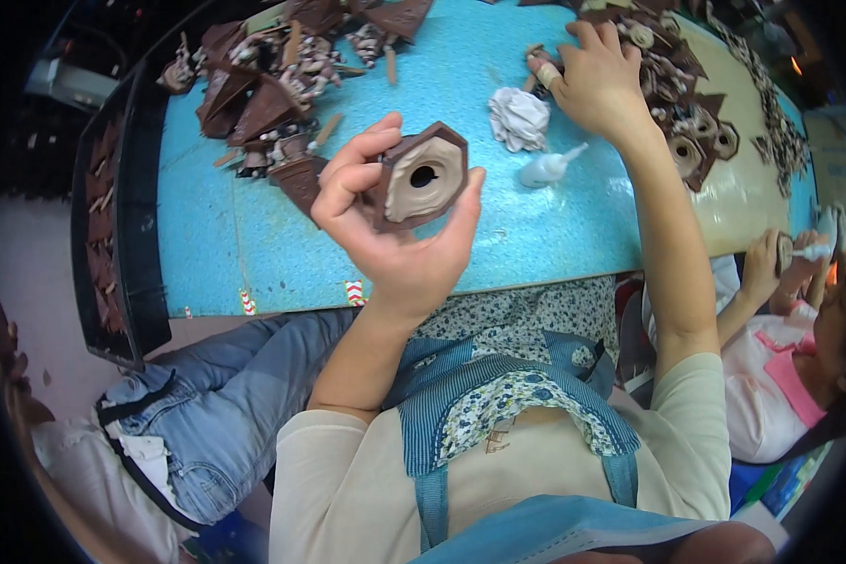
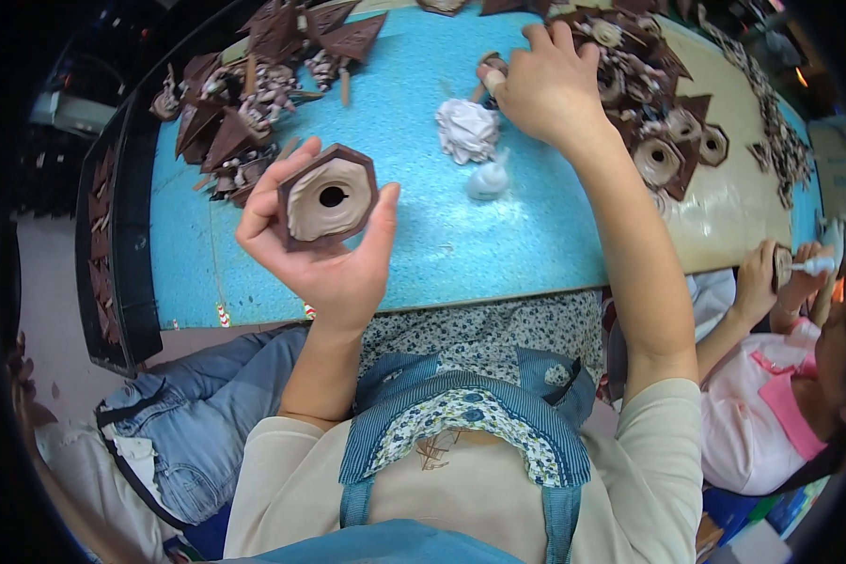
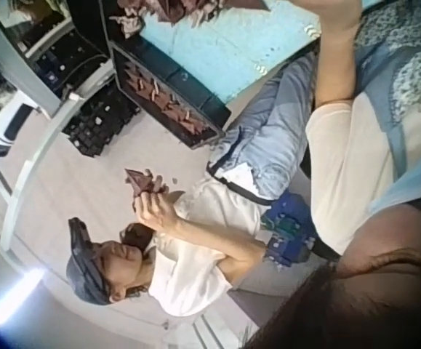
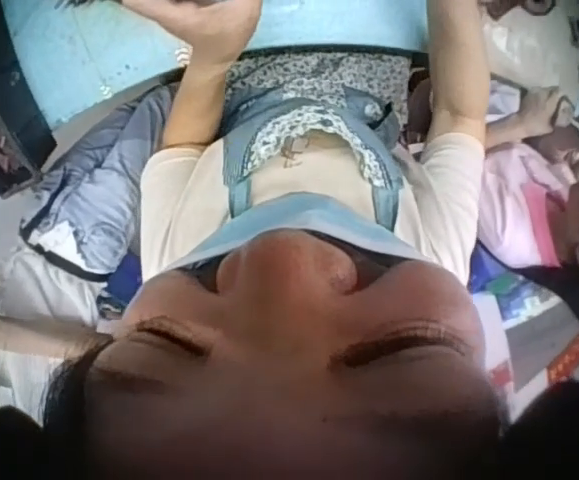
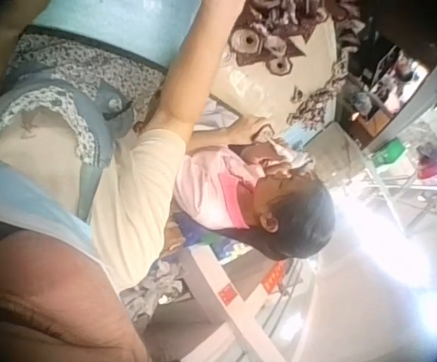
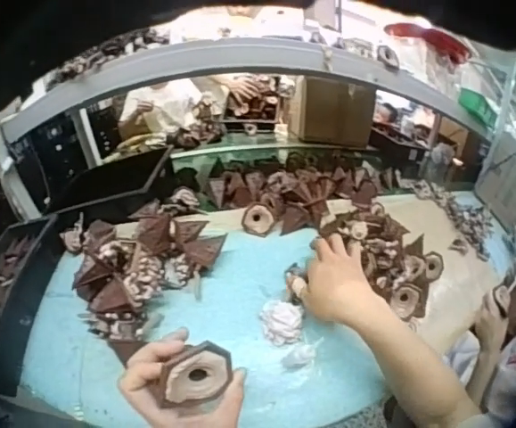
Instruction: The person assembles figurines by dispensing glue from a squeeze bottle into base pieces and inserting character figures into the openings.
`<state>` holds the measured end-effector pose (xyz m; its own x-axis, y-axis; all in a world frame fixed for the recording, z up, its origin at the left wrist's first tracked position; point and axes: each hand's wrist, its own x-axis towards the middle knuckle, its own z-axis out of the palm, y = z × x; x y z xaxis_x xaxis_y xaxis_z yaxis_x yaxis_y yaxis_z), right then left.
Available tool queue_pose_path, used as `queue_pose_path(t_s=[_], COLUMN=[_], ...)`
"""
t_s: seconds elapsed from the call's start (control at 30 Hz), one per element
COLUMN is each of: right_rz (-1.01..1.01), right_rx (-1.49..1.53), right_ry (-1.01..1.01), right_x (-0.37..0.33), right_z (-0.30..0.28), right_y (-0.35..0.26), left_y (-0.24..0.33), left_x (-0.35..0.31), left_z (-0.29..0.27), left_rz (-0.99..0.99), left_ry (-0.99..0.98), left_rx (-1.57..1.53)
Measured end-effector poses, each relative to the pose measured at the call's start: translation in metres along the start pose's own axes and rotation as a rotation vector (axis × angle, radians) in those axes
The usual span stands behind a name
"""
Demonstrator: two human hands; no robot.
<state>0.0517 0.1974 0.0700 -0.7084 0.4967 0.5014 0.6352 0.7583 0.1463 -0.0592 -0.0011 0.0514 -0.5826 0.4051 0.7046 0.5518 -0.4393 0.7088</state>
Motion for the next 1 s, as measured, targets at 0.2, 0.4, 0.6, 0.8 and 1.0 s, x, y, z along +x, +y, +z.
queue_pose_path(t_s=[0.2, 0.4, 0.6, 0.8, 1.0], right_rz=[0.205, 0.415, 0.503, 0.557, 0.619], right_rx=[0.076, 0.864, 1.471, 2.005, 2.17], right_ry=[-0.316, 0.126, 0.214, -0.12, -0.215], right_x=[0.018, 0.005, -0.068, -0.143, -0.17], right_z=[0.008, -0.031, -0.098, -0.102, -0.1], right_y=[-0.008, 0.004, 0.015, -0.028, -0.041], left_y=[-0.002, 0.018, 0.056, 0.074, 0.077], left_x=[0.005, -0.003, -0.02, -0.037, -0.047], left_z=[-0.002, -0.016, -0.03, -0.008, 0.007], left_rz=[0.05, -0.373, -0.692, -0.791, -0.852], left_ry=[0.044, -0.024, -0.239, -0.403, -0.477], left_rx=[-0.006, -0.302, -0.651, -0.472, -0.526])
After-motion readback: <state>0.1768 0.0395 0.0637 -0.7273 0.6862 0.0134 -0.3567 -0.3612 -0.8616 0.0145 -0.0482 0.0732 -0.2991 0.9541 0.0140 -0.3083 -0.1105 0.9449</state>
